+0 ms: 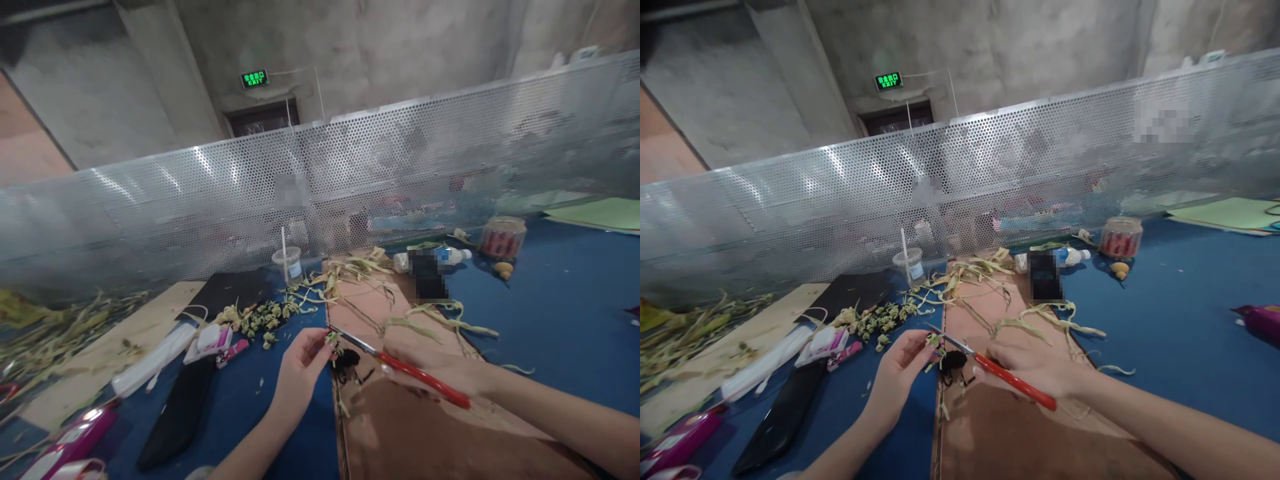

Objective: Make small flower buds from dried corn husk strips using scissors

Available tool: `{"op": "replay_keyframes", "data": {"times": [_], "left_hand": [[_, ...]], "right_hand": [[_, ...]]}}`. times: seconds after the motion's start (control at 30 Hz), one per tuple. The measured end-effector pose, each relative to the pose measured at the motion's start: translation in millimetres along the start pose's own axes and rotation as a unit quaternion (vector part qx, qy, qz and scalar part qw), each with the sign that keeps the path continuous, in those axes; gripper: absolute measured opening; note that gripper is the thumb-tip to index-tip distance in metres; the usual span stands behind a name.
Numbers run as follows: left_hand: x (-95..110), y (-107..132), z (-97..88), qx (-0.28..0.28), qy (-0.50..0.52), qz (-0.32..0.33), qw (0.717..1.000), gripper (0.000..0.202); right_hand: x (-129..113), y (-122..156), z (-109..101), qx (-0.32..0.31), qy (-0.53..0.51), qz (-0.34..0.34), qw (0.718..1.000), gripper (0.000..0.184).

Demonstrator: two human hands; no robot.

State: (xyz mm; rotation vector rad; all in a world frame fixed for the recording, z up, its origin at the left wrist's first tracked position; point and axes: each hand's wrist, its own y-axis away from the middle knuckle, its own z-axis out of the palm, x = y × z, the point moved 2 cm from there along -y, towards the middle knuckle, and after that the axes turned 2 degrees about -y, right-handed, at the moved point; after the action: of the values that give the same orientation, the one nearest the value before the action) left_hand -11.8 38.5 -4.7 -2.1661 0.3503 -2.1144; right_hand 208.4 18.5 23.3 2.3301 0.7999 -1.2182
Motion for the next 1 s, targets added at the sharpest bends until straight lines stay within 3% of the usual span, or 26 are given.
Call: {"op": "replay_keyframes", "data": {"times": [0.33,1.0], "left_hand": [[2.0,0.9,1.5,0.008,-0.007,-0.003,1.000,0.017],[4.7,-0.4,2.6,-0.001,-0.012,-0.012,1.000,0.019]], "right_hand": [[0.4,-1.9,3.4,-0.013,-0.018,0.027,0.999,0.037],[6.6,-1.9,1.4,-0.005,0.011,0.010,1.000,0.040]]}}
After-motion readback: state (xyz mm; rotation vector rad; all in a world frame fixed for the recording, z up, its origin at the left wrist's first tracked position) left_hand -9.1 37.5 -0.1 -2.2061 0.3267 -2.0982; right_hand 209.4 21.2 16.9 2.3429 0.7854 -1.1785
